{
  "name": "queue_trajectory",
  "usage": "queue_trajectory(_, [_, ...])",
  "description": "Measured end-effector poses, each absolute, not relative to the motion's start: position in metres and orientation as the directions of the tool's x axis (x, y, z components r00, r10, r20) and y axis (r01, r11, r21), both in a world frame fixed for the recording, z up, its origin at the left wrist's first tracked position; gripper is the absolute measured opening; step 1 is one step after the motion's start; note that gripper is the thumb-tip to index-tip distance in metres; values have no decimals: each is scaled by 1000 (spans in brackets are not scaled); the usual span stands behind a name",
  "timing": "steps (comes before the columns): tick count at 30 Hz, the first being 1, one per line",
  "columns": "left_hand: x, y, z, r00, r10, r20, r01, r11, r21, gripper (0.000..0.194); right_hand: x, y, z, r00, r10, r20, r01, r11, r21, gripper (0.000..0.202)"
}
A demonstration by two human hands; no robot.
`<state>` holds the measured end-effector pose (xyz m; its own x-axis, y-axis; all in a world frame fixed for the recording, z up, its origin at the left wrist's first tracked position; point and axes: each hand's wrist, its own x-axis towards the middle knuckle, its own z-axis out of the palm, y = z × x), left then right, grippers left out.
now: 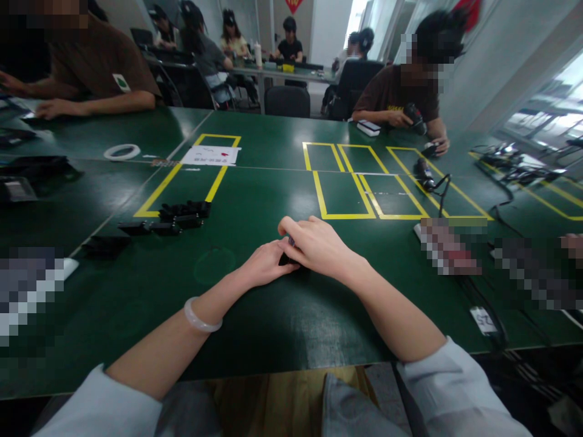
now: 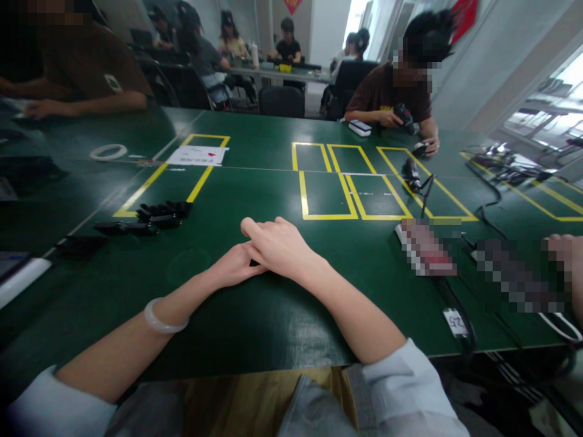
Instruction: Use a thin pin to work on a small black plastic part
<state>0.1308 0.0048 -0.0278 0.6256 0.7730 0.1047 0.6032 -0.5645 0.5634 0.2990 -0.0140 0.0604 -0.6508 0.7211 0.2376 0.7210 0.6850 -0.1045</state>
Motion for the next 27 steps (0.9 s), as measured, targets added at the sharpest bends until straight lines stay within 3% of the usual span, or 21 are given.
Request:
queue_trajectory(4, [131,5,-27,624,778,72,640,-561,525,34,299,-12,59,-647,724,238,733,677,-66,19])
queue_trajectory(13, [129,7,-32,635,765,109,617,-587,524,32,300,-14,61,-634,731,252,725,675,-134,16])
queue_trajectory(20, [130,5,-27,619,781,80,645,-565,514,36,299,-13,60,-634,735,240,734,670,-115,19])
queue_trajectory(27, [129,7,-32,640,759,116,610,-595,524,26,301,-13,60,-633,726,270,721,679,-137,17])
